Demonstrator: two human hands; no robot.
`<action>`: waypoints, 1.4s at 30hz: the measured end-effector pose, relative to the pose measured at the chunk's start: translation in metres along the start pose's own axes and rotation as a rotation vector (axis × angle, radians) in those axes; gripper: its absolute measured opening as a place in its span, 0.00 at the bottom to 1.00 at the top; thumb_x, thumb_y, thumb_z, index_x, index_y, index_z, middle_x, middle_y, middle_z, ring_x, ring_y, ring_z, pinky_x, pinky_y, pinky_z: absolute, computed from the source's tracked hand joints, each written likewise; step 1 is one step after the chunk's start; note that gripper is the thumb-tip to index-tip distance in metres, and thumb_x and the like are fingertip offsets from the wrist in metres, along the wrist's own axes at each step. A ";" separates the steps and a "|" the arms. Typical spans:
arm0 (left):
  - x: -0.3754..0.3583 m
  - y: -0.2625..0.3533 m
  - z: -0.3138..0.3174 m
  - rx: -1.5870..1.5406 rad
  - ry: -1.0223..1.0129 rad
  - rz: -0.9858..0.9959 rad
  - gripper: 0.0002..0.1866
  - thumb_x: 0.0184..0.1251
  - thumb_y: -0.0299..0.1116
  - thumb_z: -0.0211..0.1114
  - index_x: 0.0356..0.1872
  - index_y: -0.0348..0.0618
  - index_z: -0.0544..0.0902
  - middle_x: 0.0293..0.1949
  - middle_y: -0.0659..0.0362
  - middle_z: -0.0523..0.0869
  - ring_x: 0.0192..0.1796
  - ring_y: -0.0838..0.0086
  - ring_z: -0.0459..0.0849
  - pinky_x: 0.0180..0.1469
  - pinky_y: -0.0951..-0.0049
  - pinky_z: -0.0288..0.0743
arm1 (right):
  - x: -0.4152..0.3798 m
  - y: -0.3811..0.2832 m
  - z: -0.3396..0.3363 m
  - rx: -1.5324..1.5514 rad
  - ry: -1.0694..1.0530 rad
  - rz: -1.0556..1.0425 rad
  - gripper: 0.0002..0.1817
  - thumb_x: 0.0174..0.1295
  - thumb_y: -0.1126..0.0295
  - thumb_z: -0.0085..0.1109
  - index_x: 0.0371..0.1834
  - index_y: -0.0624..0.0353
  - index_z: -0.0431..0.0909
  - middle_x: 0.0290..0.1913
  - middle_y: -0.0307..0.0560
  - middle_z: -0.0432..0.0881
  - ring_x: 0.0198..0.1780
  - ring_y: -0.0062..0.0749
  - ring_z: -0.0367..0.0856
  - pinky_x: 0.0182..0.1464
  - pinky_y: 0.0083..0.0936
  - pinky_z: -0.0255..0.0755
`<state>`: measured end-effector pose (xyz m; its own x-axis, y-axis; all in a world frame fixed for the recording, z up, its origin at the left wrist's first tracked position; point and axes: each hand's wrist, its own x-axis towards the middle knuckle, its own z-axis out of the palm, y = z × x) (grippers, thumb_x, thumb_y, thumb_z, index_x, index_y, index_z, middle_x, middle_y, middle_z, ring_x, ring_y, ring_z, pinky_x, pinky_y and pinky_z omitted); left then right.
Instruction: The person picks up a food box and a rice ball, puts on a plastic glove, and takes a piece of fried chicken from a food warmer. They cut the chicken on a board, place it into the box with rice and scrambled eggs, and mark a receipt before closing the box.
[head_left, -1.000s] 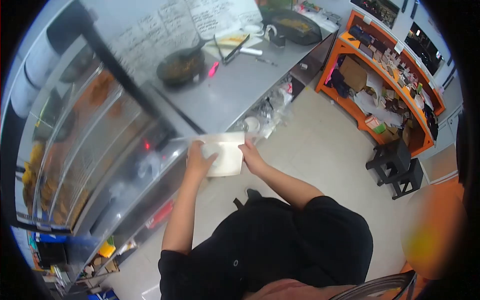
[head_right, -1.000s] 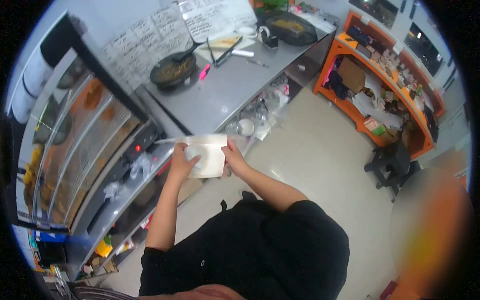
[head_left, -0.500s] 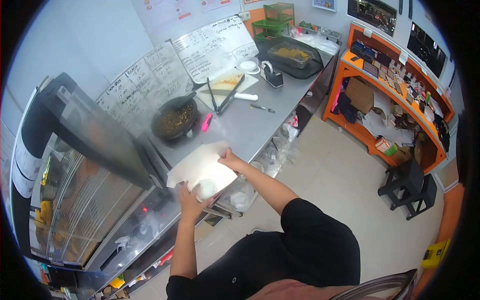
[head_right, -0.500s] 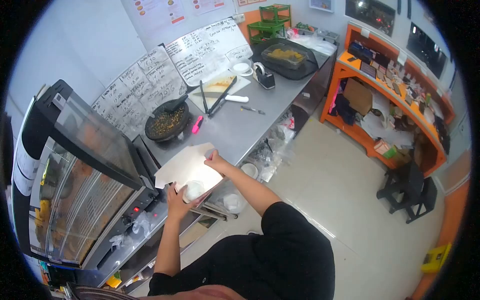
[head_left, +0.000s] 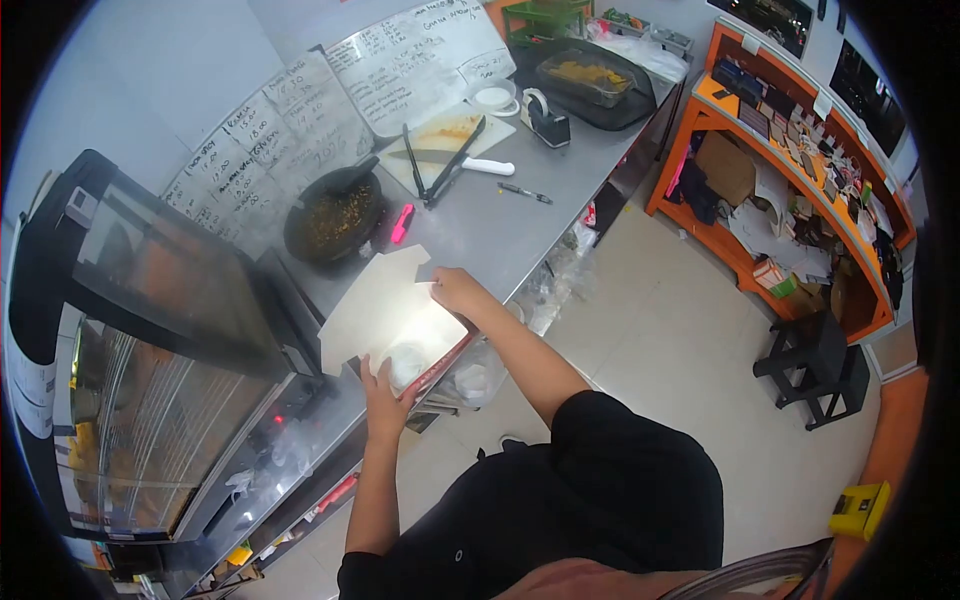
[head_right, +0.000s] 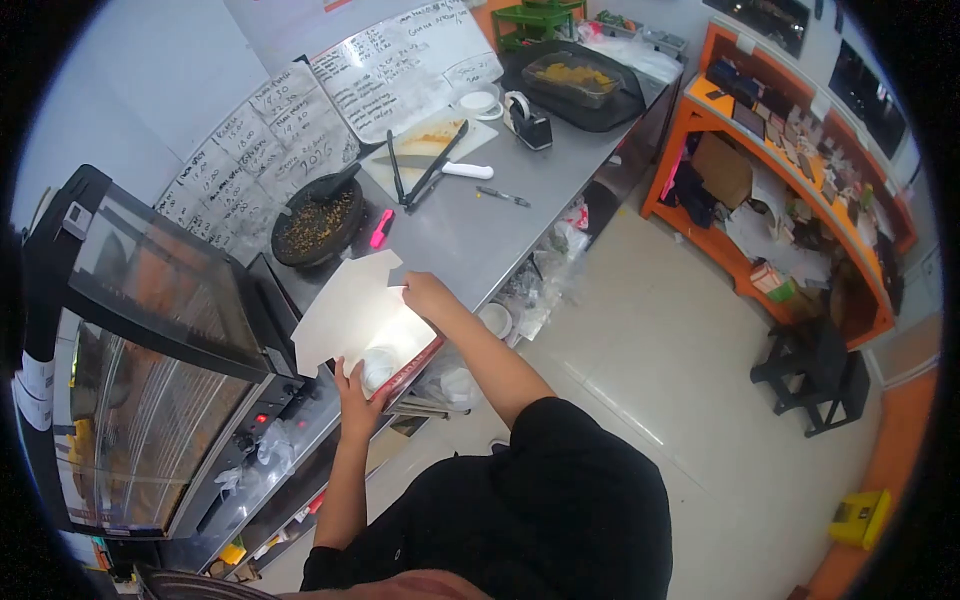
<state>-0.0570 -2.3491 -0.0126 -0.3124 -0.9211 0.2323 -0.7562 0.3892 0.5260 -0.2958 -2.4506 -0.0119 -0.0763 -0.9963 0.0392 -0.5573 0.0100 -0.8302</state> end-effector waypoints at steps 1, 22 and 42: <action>0.000 0.000 0.002 0.000 -0.010 -0.002 0.35 0.47 0.35 0.73 0.57 0.37 0.68 0.67 0.40 0.51 0.66 0.44 0.58 0.64 0.58 0.59 | 0.000 -0.001 0.001 -0.031 -0.010 0.001 0.12 0.57 0.65 0.51 0.36 0.63 0.78 0.36 0.60 0.81 0.39 0.52 0.80 0.44 0.39 0.72; 0.013 0.032 0.060 -0.061 0.338 -0.250 0.47 0.43 0.38 0.71 0.67 0.44 0.55 0.70 0.42 0.42 0.67 0.42 0.56 0.65 0.54 0.58 | -0.036 0.028 0.033 -0.176 0.341 -0.423 0.22 0.53 0.68 0.56 0.53 0.60 0.70 0.54 0.59 0.70 0.59 0.55 0.64 0.61 0.44 0.58; -0.313 -0.087 -0.090 -0.060 0.686 -0.673 0.11 0.50 0.20 0.59 0.36 0.45 0.79 0.51 0.53 0.74 0.41 0.62 0.80 0.40 0.69 0.75 | 0.020 -0.018 -0.007 0.126 0.587 -0.702 0.11 0.60 0.78 0.48 0.45 0.63 0.74 0.50 0.50 0.71 0.52 0.37 0.71 0.48 0.29 0.66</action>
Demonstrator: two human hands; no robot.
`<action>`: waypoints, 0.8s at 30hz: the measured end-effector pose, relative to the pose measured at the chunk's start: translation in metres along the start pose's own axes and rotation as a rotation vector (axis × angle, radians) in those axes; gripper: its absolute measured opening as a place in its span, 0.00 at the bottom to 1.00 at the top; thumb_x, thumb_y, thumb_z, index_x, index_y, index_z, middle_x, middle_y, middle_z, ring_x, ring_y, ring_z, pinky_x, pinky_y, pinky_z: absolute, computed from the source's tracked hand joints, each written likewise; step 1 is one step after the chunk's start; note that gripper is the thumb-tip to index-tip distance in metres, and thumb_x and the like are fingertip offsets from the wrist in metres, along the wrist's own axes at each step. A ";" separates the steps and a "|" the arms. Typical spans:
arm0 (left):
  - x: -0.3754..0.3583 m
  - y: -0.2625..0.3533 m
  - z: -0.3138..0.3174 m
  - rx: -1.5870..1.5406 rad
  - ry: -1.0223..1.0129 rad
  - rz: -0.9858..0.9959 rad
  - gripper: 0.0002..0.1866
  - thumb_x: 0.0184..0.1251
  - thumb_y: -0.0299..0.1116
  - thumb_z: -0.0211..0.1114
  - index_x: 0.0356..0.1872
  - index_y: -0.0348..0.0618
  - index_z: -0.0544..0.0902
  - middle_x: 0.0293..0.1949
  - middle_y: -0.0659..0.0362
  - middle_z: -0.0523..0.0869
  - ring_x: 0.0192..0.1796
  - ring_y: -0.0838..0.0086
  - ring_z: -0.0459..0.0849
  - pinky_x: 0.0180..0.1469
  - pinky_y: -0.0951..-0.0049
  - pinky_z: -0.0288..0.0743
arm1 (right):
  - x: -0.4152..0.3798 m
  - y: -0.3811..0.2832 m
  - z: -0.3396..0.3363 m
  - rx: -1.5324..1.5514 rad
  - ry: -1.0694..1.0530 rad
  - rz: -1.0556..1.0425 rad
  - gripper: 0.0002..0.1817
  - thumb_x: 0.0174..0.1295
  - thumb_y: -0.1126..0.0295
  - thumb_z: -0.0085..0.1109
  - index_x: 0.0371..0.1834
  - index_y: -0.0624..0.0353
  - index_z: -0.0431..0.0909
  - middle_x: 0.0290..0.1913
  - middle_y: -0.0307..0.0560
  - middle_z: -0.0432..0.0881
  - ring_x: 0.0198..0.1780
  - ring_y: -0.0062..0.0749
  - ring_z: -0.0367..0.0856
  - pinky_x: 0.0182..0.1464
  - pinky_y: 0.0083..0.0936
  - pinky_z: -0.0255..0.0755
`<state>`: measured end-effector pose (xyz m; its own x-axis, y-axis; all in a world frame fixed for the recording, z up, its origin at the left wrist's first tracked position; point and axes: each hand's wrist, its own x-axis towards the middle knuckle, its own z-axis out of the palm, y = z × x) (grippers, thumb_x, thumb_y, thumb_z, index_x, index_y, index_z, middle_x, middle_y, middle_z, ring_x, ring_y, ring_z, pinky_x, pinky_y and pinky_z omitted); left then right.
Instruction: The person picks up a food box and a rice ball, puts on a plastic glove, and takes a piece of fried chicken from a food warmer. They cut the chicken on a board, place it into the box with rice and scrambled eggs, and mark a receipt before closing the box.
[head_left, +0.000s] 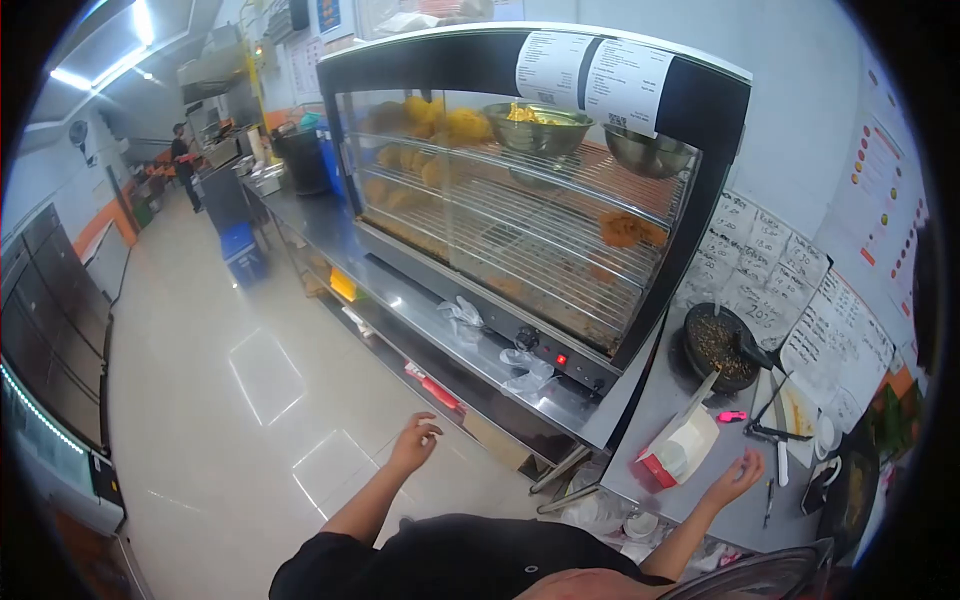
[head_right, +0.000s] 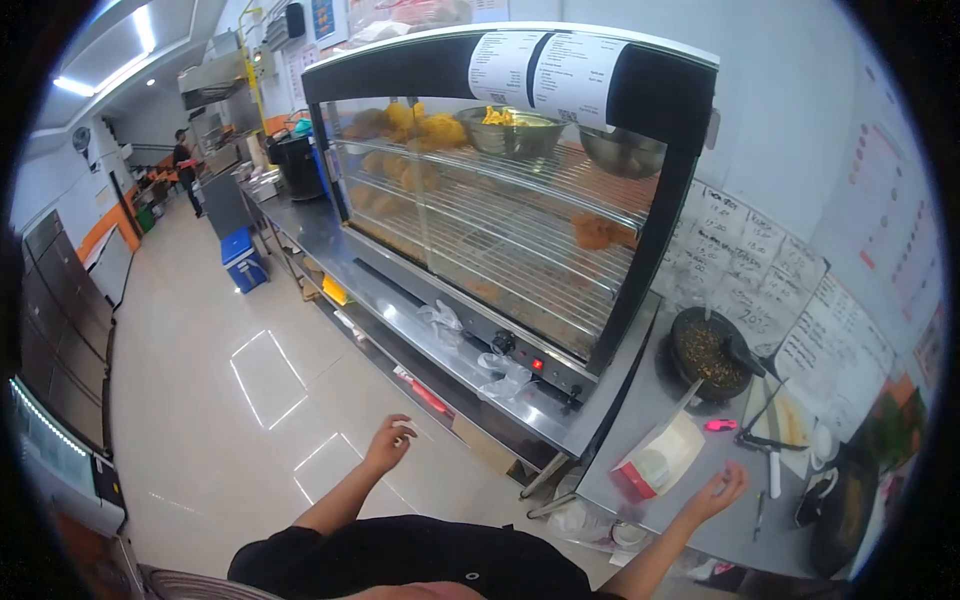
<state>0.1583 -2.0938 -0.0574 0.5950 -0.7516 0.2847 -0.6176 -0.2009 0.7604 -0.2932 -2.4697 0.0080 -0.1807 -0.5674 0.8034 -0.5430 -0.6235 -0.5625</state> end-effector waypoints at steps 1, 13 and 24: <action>0.009 -0.002 -0.012 -0.012 0.073 -0.024 0.11 0.50 0.20 0.59 0.36 0.44 0.79 0.50 0.53 0.75 0.42 0.61 0.79 0.40 0.70 0.75 | 0.014 -0.019 0.004 -0.011 0.040 -0.044 0.09 0.60 0.79 0.48 0.43 0.63 0.74 0.48 0.50 0.71 0.50 0.37 0.71 0.48 0.29 0.66; 0.362 0.285 -0.171 -0.428 0.368 0.624 0.26 0.63 0.32 0.59 0.59 0.36 0.60 0.54 0.50 0.75 0.53 0.69 0.75 0.56 0.71 0.67 | 0.016 -0.167 0.015 0.118 0.023 -0.260 0.08 0.48 0.86 0.50 0.28 0.63 0.75 0.37 0.49 0.72 0.41 0.40 0.72 0.47 0.31 0.66; 0.248 0.219 -0.044 -0.748 0.458 0.336 0.19 0.67 0.33 0.55 0.54 0.40 0.60 0.47 0.57 0.69 0.45 0.75 0.70 0.49 0.73 0.67 | -0.066 -0.169 -0.045 0.323 -0.222 0.183 0.06 0.52 0.79 0.52 0.32 0.64 0.78 0.35 0.50 0.78 0.39 0.36 0.75 0.45 0.27 0.68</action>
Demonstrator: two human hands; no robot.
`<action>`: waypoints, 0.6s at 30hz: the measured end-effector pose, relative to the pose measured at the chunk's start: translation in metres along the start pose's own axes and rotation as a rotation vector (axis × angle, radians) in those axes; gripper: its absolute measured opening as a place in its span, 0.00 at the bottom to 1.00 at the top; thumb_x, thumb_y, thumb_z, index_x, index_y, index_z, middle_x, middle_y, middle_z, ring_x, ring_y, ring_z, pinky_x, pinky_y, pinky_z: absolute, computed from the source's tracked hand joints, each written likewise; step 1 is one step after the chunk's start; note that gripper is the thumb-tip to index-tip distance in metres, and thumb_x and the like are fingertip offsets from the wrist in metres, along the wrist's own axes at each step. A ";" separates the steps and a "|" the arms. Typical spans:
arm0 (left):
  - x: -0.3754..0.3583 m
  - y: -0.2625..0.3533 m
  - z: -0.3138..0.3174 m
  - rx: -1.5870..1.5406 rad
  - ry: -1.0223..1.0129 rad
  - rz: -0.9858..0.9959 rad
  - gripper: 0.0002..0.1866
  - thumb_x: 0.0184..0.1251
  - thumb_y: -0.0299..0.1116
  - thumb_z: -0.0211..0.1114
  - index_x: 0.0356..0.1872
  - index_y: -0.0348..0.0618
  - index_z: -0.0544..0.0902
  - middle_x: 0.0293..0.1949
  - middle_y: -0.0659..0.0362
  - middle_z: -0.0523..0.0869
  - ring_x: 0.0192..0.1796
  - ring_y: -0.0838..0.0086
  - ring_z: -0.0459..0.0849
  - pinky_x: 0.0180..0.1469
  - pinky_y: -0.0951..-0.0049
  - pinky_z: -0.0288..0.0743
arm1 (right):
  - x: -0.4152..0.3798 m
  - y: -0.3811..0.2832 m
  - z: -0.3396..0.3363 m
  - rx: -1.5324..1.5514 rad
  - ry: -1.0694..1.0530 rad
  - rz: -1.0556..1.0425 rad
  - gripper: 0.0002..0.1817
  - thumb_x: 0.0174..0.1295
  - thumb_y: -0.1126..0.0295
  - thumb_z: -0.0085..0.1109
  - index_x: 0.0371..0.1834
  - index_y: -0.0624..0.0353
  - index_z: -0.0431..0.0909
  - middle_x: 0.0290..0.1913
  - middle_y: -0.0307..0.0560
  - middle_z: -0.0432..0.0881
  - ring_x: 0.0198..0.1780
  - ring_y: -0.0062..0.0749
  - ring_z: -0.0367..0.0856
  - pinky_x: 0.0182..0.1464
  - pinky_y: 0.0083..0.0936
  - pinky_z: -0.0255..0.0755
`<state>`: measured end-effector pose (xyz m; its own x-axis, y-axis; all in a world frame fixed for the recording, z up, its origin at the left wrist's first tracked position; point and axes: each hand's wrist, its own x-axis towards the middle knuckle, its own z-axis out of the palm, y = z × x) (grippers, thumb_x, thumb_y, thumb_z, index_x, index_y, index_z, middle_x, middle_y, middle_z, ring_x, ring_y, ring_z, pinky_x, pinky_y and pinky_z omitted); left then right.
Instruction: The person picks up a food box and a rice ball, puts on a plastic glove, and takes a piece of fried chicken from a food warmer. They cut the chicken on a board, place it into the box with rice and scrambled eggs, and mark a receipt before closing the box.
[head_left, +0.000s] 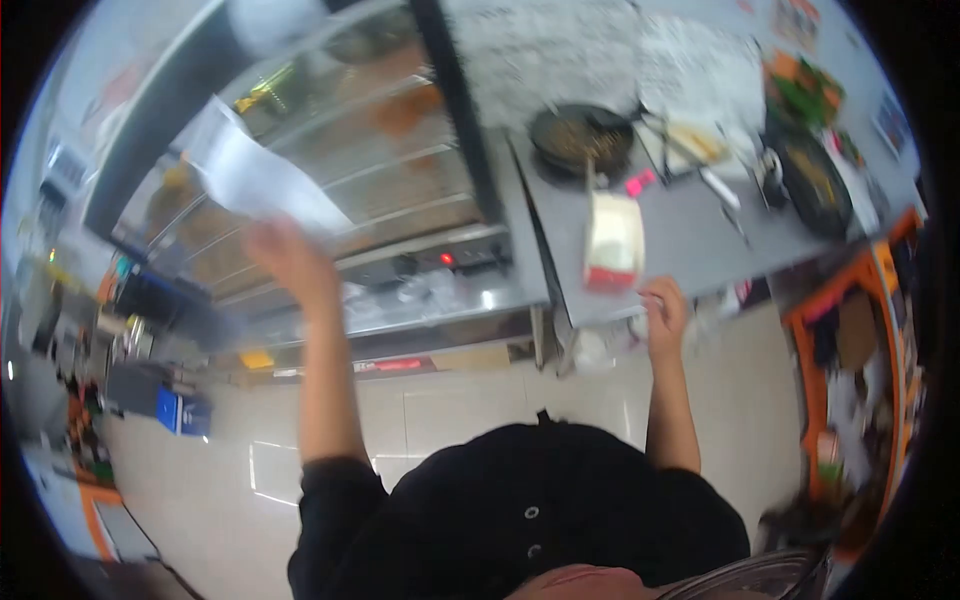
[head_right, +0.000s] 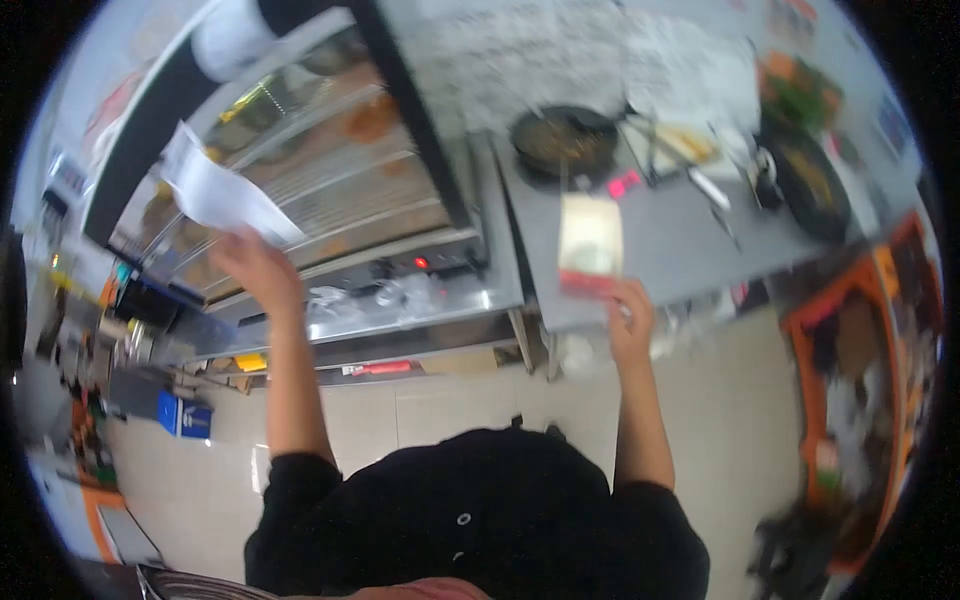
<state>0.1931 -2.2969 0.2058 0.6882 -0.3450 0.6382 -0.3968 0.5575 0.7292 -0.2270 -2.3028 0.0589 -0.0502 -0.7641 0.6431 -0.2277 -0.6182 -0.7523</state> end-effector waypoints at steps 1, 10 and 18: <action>-0.060 -0.024 -0.002 0.244 -0.209 -0.041 0.15 0.67 0.33 0.55 0.50 0.40 0.65 0.46 0.57 0.70 0.46 0.73 0.71 0.50 0.72 0.66 | -0.009 -0.002 0.004 0.100 -0.101 0.014 0.08 0.54 0.78 0.52 0.37 0.63 0.77 0.38 0.48 0.78 0.40 0.34 0.75 0.45 0.26 0.68; -0.312 -0.034 0.055 -0.082 -1.474 -0.247 0.08 0.59 0.22 0.58 0.40 0.39 0.76 0.37 0.52 0.78 0.41 0.62 0.78 0.40 0.68 0.73 | -0.094 0.035 0.006 0.487 0.055 0.629 0.32 0.62 0.72 0.53 0.68 0.55 0.48 0.41 0.47 0.75 0.42 0.26 0.74 0.46 0.21 0.68; -0.354 -0.057 0.137 -0.083 -1.244 -0.414 0.09 0.60 0.24 0.58 0.42 0.40 0.75 0.36 0.53 0.77 0.34 0.65 0.75 0.35 0.72 0.69 | -0.085 0.098 -0.048 0.457 -0.120 0.534 0.46 0.57 0.66 0.59 0.71 0.49 0.35 0.50 0.47 0.72 0.45 0.28 0.73 0.51 0.29 0.65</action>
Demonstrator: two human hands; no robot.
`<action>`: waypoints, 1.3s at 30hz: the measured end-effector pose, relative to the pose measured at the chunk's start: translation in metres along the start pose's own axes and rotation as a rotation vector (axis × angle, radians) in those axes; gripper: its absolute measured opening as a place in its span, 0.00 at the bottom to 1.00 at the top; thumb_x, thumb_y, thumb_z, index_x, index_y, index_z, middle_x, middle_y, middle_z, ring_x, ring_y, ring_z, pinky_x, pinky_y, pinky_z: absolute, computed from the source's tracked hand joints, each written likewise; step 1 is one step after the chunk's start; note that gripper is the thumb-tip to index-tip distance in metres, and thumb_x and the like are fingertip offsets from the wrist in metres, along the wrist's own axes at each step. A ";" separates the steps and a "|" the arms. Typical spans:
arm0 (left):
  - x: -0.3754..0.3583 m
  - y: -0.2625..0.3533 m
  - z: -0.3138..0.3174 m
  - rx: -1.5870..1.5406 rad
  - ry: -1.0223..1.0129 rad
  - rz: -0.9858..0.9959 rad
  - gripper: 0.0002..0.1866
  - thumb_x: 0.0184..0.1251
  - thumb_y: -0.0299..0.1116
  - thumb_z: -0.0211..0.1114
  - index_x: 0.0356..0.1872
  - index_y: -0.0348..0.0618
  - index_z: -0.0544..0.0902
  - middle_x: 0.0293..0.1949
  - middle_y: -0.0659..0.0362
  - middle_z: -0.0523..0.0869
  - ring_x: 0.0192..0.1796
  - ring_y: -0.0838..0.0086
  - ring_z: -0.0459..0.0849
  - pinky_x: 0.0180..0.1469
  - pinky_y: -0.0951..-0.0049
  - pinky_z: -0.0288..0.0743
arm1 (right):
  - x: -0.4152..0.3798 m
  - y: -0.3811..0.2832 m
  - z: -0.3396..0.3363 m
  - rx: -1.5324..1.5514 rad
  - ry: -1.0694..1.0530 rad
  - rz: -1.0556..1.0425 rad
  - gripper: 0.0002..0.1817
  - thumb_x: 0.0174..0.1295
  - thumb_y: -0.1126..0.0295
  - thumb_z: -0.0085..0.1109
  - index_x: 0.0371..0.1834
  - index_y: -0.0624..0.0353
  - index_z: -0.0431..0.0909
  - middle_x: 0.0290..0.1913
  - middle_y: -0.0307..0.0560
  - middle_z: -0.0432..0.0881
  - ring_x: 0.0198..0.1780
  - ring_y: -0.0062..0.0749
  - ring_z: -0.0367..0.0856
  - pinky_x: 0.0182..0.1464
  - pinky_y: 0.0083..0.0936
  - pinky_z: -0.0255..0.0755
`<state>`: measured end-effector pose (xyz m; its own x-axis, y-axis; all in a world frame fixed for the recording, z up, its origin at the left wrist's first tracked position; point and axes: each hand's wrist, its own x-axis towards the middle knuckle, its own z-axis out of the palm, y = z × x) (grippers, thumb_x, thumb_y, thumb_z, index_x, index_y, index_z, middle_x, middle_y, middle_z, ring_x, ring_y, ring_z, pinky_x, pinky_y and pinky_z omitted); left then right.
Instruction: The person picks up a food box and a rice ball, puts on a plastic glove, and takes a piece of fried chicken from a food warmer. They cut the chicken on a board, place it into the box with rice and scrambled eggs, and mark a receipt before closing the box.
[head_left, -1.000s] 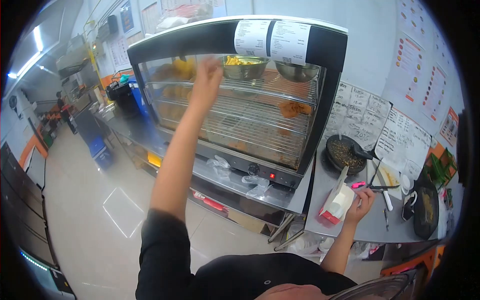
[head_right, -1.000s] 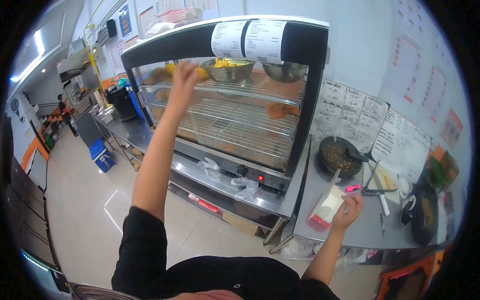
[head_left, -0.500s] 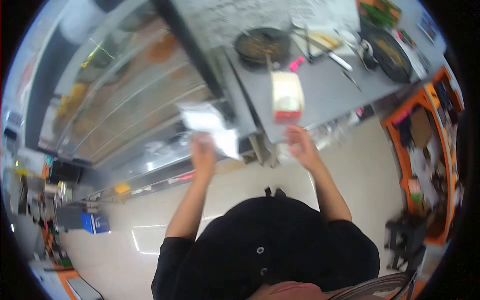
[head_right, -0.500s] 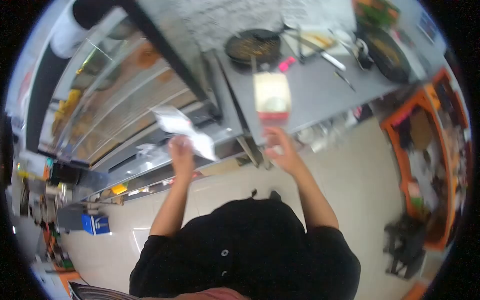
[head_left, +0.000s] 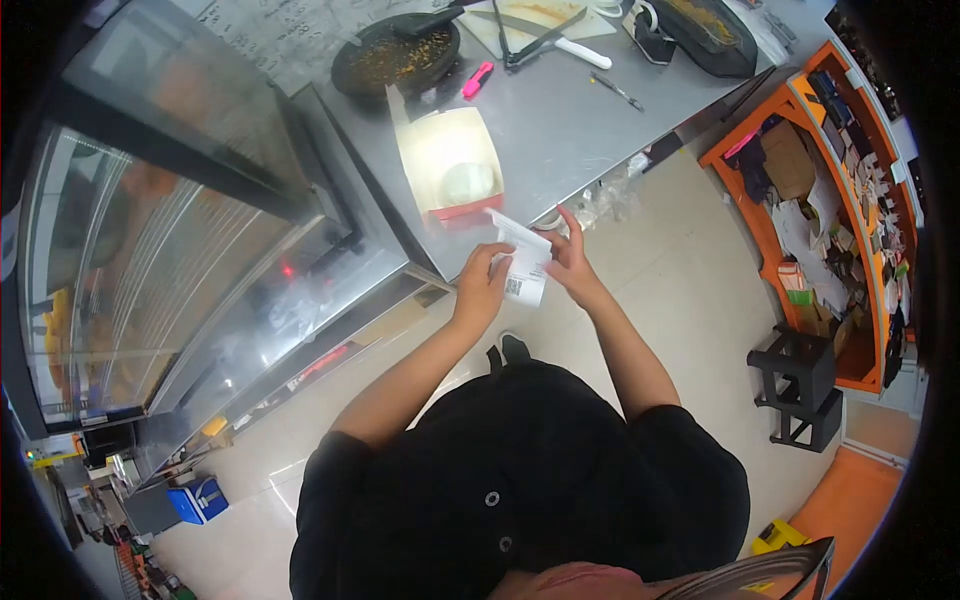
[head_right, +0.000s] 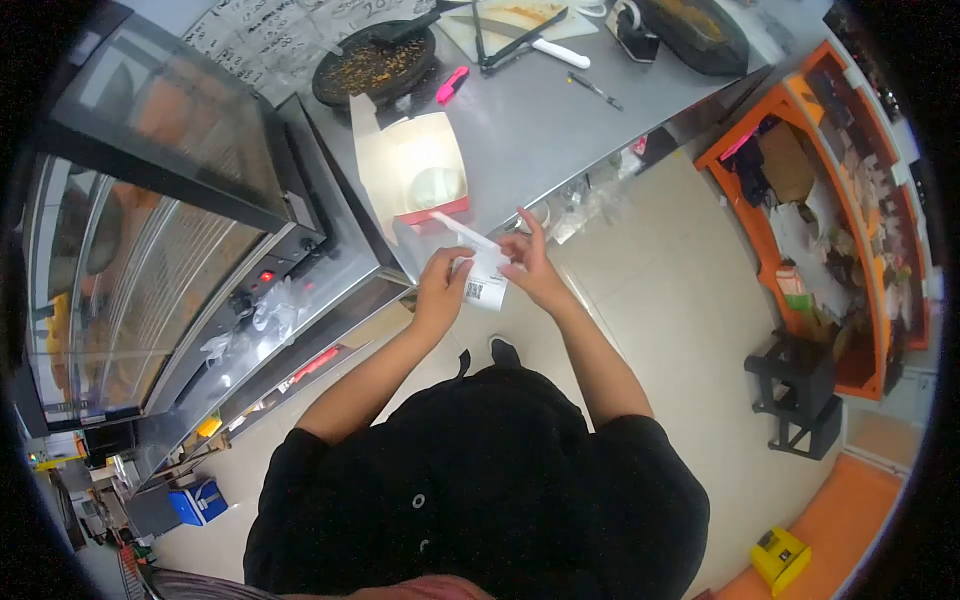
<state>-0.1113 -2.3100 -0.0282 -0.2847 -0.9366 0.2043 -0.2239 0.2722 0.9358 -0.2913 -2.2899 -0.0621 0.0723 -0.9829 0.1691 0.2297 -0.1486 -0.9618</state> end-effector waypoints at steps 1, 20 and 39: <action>0.009 0.001 0.004 -0.006 -0.006 -0.009 0.09 0.60 0.24 0.58 0.42 0.40 0.75 0.36 0.53 0.77 0.34 0.65 0.75 0.35 0.72 0.69 | 0.008 0.003 -0.002 -0.209 0.119 0.063 0.46 0.54 0.70 0.60 0.70 0.50 0.37 0.47 0.47 0.74 0.43 0.29 0.75 0.49 0.29 0.65; 0.065 -0.034 -0.027 0.625 0.174 0.098 0.09 0.63 0.27 0.54 0.42 0.43 0.78 0.45 0.54 0.79 0.45 0.58 0.79 0.46 0.64 0.74 | 0.065 0.010 -0.030 -1.370 0.332 0.004 0.18 0.48 0.55 0.65 0.43 0.41 0.77 0.59 0.39 0.65 0.59 0.39 0.59 0.54 0.52 0.48; -0.086 -0.066 -0.152 0.955 0.672 -0.040 0.17 0.51 0.21 0.57 0.46 0.40 0.77 0.49 0.49 0.77 0.51 0.55 0.74 0.55 0.58 0.64 | 0.042 0.034 -0.047 -1.032 0.378 -0.332 0.12 0.51 0.70 0.58 0.40 0.54 0.78 0.52 0.49 0.72 0.55 0.43 0.66 0.58 0.39 0.56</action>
<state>0.0700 -2.2808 -0.0644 0.2248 -0.7988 0.5580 -0.9131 0.0272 0.4067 -0.3260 -2.3413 -0.0982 -0.1795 -0.8221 0.5402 -0.7346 -0.2533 -0.6295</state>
